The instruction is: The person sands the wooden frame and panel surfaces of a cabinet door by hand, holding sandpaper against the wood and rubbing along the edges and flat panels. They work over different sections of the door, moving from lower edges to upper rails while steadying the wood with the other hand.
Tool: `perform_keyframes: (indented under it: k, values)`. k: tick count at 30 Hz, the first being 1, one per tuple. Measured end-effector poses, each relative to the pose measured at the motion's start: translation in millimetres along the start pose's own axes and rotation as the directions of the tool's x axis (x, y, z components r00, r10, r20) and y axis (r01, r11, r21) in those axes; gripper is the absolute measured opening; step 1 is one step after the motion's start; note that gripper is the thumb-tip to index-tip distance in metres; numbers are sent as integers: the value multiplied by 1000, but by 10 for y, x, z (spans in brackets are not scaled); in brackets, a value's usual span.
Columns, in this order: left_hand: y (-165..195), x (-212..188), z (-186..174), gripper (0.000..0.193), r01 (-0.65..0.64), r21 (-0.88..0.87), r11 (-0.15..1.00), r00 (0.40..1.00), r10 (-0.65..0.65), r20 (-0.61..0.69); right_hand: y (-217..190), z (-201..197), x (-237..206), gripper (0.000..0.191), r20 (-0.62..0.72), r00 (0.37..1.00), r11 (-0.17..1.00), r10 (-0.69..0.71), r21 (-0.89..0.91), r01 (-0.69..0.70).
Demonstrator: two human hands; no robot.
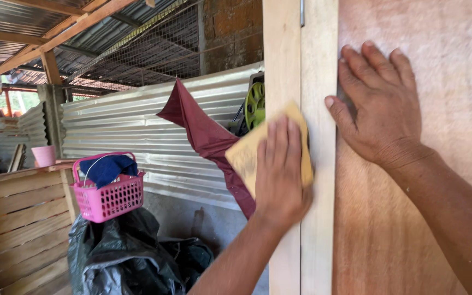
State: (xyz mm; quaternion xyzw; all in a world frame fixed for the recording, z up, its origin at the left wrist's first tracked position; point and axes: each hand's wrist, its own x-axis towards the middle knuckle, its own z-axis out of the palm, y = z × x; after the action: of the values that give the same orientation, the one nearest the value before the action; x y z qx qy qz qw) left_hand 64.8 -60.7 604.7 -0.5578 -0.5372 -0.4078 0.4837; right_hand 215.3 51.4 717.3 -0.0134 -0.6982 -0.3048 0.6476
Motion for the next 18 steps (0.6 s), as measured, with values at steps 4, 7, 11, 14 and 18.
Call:
perform_keyframes:
  k: [4, 7, 11, 14, 18]
  values:
    - [173, 144, 1, 109, 70, 122, 990, 997, -68, -24, -15, -5, -2, 54, -38, 999, 985, 14, 175, -7]
    - [479, -339, -146, 114, 16, 107, 994, 985, -34, 169, -19, 8, -6, 54, -53, 999, 985, 5, 172, 4]
    - [427, -459, -123, 114, -19, 97, 995, 976, -3, 219, -30, 24, -2, 53, -62, 998, 980, 14, 199, -1]
    - [158, 11, -13, 112, 88, 136, 987, 995, -94, 39, -32, 11, 2, 54, -46, 999, 978, 26, 207, -16]
    - [172, 243, -9, 109, 190, 179, 965, 980, -175, -92, -38, -4, 4, 55, -43, 999, 974, 25, 226, -15]
